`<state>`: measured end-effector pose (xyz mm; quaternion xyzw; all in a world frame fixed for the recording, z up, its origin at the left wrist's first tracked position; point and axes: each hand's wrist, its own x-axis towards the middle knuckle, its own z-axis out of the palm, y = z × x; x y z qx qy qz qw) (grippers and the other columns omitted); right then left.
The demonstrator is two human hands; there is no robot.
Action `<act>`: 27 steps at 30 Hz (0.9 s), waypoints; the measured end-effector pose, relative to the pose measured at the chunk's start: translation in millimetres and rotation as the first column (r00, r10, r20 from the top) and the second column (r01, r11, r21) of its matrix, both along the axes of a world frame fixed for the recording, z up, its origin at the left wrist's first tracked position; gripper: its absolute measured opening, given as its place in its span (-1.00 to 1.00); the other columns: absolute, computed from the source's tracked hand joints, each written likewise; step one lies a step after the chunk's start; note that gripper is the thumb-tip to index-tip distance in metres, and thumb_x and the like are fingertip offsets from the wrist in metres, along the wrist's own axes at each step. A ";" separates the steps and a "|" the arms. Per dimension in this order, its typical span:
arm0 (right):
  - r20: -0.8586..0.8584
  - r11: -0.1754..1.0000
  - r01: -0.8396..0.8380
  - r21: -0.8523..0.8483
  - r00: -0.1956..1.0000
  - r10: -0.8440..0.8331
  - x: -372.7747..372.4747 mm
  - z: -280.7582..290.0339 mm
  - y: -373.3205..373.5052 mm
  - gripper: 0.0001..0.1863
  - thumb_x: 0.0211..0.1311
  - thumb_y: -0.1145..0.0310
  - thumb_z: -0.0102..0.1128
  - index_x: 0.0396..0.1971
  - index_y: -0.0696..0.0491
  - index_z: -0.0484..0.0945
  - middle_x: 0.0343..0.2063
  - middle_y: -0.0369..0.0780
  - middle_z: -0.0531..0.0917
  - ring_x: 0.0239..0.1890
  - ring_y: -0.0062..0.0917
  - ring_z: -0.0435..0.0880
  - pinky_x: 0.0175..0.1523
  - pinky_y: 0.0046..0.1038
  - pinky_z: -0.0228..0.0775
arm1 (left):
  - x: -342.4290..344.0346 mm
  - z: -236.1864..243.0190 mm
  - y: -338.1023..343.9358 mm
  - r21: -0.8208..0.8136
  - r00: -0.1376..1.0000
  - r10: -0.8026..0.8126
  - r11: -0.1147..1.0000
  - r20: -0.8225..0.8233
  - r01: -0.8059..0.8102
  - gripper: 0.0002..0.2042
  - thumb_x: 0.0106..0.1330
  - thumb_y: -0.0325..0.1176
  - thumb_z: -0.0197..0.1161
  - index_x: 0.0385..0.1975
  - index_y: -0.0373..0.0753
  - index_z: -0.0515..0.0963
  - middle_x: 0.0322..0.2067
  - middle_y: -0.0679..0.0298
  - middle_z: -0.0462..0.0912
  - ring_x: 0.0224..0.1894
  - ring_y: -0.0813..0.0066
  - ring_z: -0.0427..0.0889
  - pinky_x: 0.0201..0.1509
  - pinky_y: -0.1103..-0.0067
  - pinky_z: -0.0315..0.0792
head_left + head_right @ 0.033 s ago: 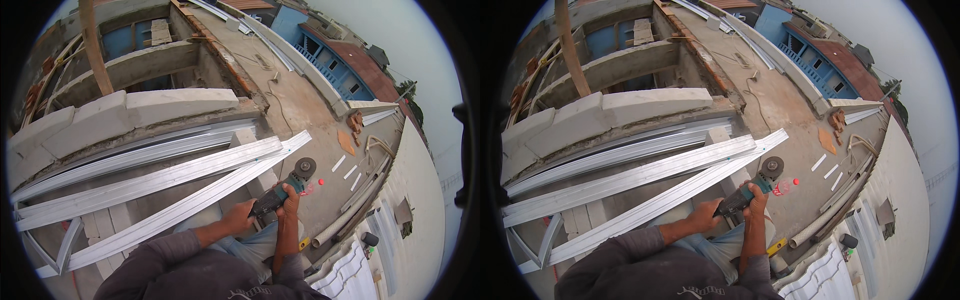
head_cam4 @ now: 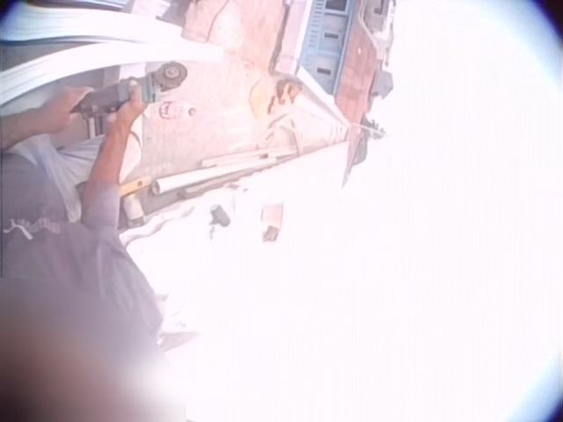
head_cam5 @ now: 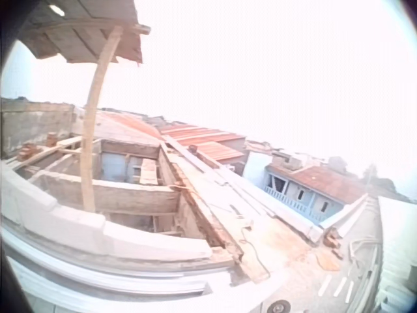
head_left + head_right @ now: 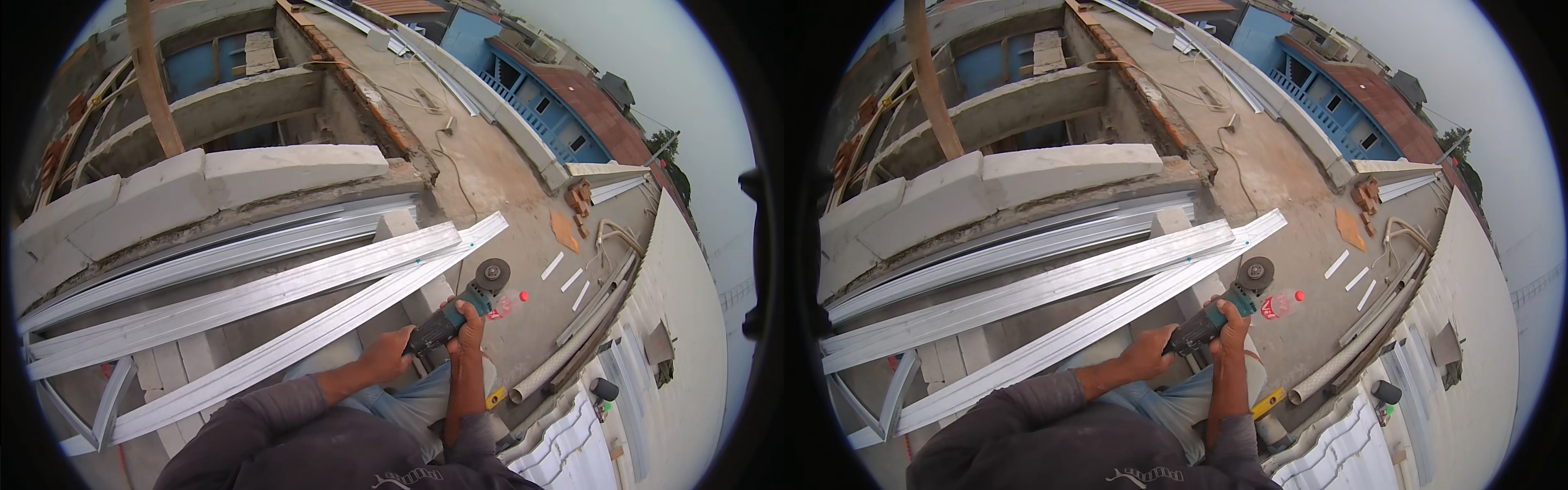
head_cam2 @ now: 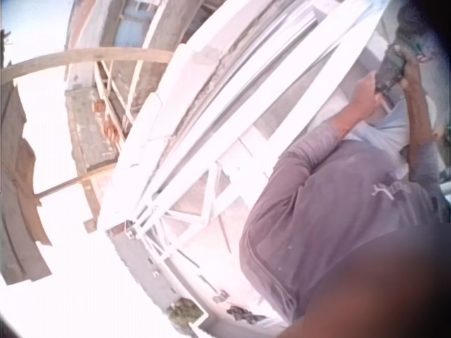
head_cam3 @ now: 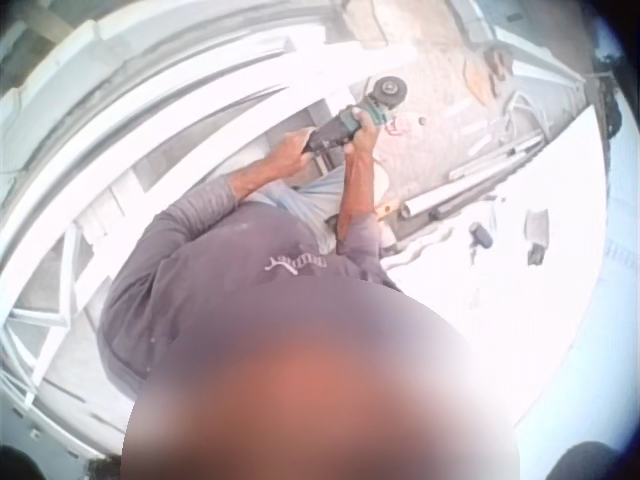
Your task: The person measures and cuts long white metal profiles on a rooftop using a tape measure, marker, and angle grinder. They repeatedly measure, mark, and cut the profiles, then stack the cut pieces.
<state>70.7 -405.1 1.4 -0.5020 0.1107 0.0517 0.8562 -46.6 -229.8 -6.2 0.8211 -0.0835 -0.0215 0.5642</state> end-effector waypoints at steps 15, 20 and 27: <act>-0.028 0.876 -0.269 -0.401 0.959 0.281 8.1 -52.3 -7.2 -0.55 -0.05 0.56 0.55 -0.09 0.15 0.60 -0.30 -0.25 0.71 -0.31 -0.51 0.72 -0.16 -0.40 0.61 | 34.8 -36.6 183.2 0.892 0.921 0.389 0.414 0.008 -0.182 0.27 -0.22 0.33 0.69 0.47 -0.34 0.27 0.21 -0.02 0.50 0.32 0.01 0.42 0.44 0.05 0.25; -0.017 0.807 -0.374 -0.457 0.911 0.413 1.7 -69.2 -0.7 -0.55 -0.02 0.49 0.59 -0.09 0.14 0.60 -0.29 -0.29 0.69 -0.32 -0.55 0.69 -0.20 -0.42 0.59 | 42.8 -38.4 192.7 0.899 0.937 0.348 0.410 0.003 -0.155 -0.09 -0.04 -0.03 0.66 0.32 -0.30 0.41 0.12 0.01 0.61 0.21 0.00 0.59 0.27 0.03 0.43; -0.012 0.625 -0.408 -0.666 0.843 0.538 7.2 -74.1 11.1 -0.39 -0.07 0.30 0.66 0.01 0.18 0.61 -0.22 -0.25 0.72 -0.20 -0.50 0.71 -0.05 -0.39 0.58 | 50.3 -44.1 205.0 0.815 0.948 0.256 0.579 -0.189 0.006 -0.35 0.06 -0.30 0.49 0.19 -0.33 0.46 0.10 -0.13 0.63 0.17 -0.19 0.64 0.22 0.00 0.55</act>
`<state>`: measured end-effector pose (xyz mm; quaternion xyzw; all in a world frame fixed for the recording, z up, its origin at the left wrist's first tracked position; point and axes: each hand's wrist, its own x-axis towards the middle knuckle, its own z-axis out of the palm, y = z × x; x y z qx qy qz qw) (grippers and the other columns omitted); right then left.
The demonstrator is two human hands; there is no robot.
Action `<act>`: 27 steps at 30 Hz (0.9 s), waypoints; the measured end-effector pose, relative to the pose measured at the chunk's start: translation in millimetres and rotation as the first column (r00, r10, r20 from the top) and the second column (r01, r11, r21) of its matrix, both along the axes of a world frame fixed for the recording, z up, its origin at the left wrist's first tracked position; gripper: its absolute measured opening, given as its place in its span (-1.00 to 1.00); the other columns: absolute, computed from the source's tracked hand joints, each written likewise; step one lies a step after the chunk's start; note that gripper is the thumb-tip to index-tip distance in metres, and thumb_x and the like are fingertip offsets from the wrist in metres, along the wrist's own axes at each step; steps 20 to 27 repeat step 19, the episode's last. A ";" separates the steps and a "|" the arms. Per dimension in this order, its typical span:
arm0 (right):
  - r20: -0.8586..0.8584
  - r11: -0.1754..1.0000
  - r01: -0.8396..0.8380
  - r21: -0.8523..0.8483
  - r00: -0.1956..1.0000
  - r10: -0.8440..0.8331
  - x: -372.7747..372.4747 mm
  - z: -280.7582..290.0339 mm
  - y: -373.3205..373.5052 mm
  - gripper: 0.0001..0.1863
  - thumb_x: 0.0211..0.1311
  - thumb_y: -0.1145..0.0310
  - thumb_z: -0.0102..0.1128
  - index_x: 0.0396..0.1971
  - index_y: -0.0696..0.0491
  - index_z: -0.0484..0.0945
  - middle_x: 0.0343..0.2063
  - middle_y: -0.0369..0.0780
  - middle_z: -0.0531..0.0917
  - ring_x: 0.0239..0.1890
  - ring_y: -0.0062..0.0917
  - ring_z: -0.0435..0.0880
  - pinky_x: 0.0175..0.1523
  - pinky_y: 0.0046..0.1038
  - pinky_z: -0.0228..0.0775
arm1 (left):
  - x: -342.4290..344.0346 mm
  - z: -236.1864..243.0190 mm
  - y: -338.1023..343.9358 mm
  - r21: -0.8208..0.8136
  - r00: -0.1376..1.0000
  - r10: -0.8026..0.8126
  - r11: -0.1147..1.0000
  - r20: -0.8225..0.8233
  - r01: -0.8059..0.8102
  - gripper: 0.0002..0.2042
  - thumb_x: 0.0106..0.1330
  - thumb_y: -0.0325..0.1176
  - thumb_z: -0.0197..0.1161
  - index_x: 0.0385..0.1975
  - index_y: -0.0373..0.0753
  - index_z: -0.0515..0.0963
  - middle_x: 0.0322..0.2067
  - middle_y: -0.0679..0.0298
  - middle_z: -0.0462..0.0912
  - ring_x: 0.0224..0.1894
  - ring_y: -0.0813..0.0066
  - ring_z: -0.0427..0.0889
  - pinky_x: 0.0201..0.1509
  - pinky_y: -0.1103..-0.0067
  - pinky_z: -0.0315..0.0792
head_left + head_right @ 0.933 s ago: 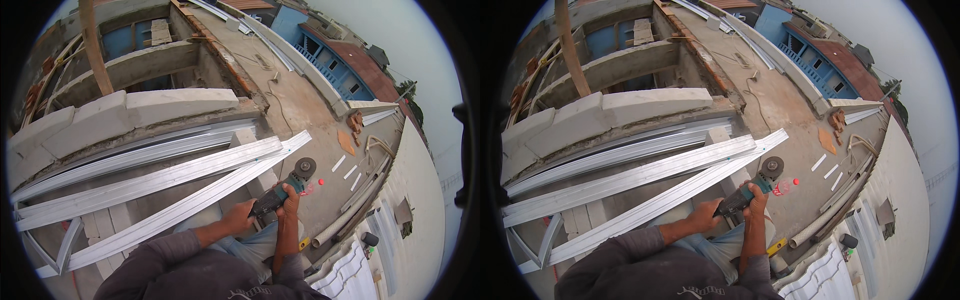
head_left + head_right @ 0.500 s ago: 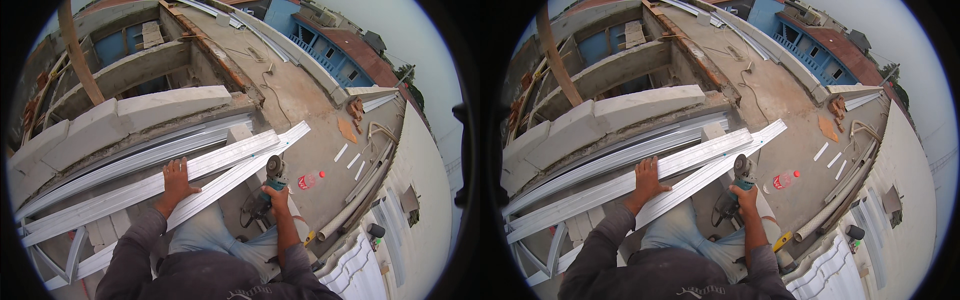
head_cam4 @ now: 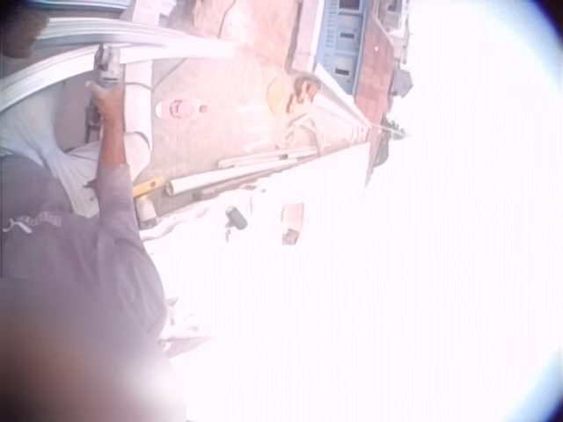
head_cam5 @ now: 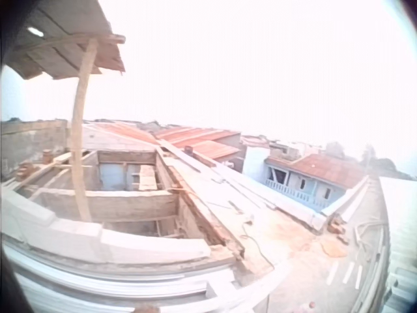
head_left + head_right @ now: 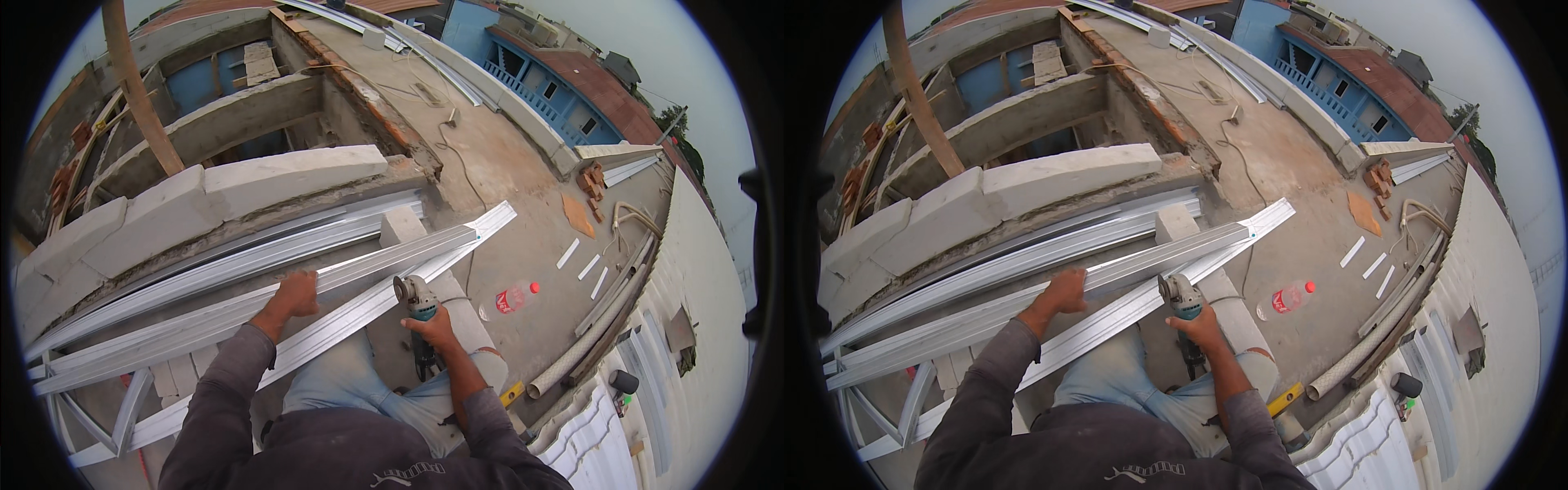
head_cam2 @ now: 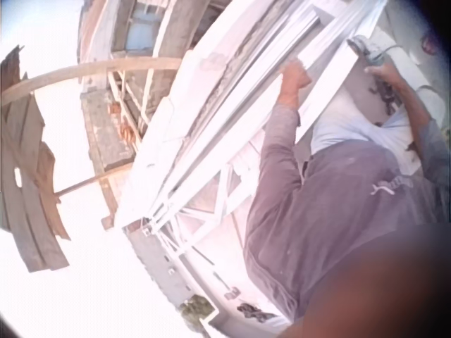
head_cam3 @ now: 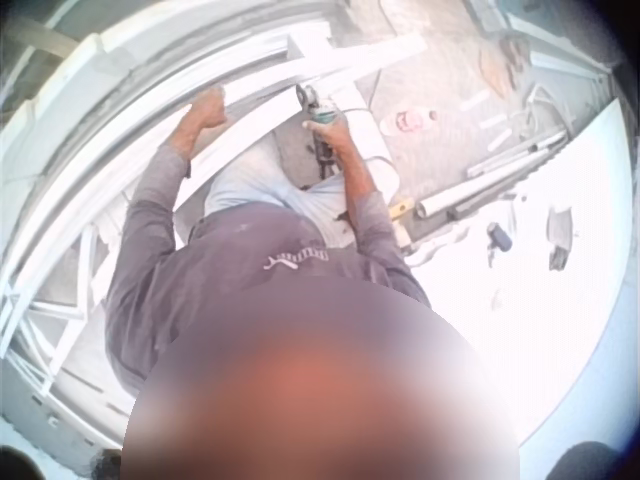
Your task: The person measures and cuts long white metal profiles on a rooftop using a tape measure, marker, and angle grinder. They repeatedly measure, mark, and cut the profiles, then stack the cut pieces.
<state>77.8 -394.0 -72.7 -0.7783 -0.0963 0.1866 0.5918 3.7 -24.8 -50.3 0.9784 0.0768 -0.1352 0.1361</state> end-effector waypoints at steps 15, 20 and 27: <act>0.127 0.984 -0.065 -0.167 0.988 0.087 5.4 -12.6 34.6 -0.42 -0.15 0.19 0.59 -0.11 0.20 0.66 -0.22 -0.05 0.79 -0.14 -0.25 0.80 0.02 -0.26 0.60 | 6.2 -9.2 3.7 -0.014 0.996 -0.009 1.000 -0.090 0.007 -0.38 0.10 -0.33 0.42 0.19 -0.36 0.40 0.10 -0.18 0.64 0.18 -0.16 0.65 0.23 0.03 0.54; 0.120 0.980 -0.068 -0.188 0.989 0.091 8.3 -23.4 36.0 -0.44 -0.12 0.18 0.58 -0.09 0.16 0.68 -0.21 -0.05 0.80 -0.12 -0.22 0.80 0.04 -0.24 0.60 | 6.7 -4.9 1.0 -0.019 0.992 0.020 1.000 -0.123 -0.023 -0.38 0.09 -0.30 0.42 0.18 -0.36 0.40 0.13 -0.19 0.62 0.23 -0.17 0.62 0.24 0.03 0.53; 0.120 0.980 -0.068 -0.188 0.989 0.091 8.3 -23.4 36.0 -0.44 -0.12 0.18 0.58 -0.09 0.16 0.68 -0.21 -0.05 0.80 -0.12 -0.22 0.80 0.04 -0.24 0.60 | 6.7 -4.9 1.0 -0.019 0.992 0.020 1.000 -0.123 -0.023 -0.38 0.09 -0.30 0.42 0.18 -0.36 0.40 0.13 -0.19 0.62 0.23 -0.17 0.62 0.24 0.03 0.53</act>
